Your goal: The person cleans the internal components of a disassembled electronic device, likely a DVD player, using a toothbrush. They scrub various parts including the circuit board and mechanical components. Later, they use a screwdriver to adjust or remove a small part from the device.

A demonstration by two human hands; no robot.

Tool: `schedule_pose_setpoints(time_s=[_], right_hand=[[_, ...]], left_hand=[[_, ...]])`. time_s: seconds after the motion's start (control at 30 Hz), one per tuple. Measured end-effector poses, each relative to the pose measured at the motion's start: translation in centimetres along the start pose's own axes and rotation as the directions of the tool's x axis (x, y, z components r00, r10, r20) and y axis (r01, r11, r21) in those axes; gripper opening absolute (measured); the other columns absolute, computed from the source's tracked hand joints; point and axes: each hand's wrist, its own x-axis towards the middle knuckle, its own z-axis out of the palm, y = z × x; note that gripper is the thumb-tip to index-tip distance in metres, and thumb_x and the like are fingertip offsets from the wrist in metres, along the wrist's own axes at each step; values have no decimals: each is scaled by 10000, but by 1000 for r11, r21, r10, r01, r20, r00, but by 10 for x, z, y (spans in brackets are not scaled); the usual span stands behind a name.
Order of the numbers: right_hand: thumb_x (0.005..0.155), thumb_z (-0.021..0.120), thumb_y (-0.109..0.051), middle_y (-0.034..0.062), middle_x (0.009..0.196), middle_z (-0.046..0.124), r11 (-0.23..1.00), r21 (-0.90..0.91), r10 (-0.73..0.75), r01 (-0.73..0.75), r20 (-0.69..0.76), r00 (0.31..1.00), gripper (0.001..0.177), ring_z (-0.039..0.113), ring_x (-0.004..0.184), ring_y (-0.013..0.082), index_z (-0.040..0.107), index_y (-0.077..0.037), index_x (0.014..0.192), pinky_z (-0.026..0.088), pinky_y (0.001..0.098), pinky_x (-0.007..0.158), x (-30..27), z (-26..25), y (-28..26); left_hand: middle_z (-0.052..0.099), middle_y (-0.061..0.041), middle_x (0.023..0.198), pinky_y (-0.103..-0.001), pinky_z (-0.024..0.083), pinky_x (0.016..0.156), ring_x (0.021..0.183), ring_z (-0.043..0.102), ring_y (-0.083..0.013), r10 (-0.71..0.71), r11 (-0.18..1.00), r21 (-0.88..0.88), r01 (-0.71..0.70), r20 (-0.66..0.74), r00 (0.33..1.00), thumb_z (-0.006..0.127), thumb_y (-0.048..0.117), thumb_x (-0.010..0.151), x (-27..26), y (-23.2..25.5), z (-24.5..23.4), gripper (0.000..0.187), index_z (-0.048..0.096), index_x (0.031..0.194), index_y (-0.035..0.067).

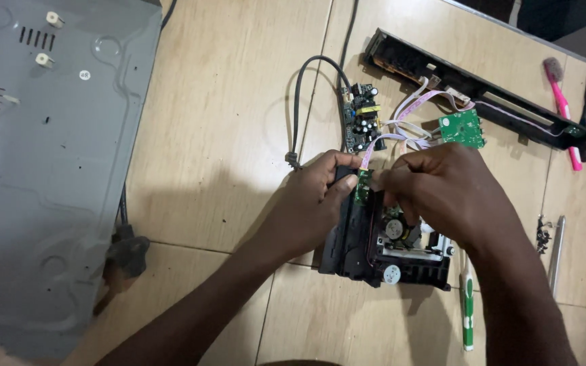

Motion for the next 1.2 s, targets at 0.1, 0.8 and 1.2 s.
schedule_pose_setpoints(time_s=[0.1,0.8,1.2], right_hand=[[932,760,-257,112,485,628,986,-107,-123,125,30,992,422,477,432,172,752,-33,575,354,326,467,10,-2,12],[910,746,-343,16,687,807,915,-245,-381,319,-273,883,217,683,614,70,869,-191,1005,434,292,567,-15,4,65],[900,758,-84,72,805,751,891,281,-195,358,-474,859,216,665,762,132,815,-51,1106,525,260,704,-28,41,94]], left_hand=[[737,6,912,-300,479,656,704,609,-98,51,999,-16,-51,6,999,492,281,964,1,-4,0,359,662,1253,153],[603,11,784,-300,427,589,606,486,-92,-11,1000,-22,12,19,1000,502,325,962,-3,6,-1,405,660,1285,138],[747,-40,949,-255,548,677,766,684,-106,-73,995,-68,70,-31,997,590,287,940,3,6,9,311,683,1200,146]])
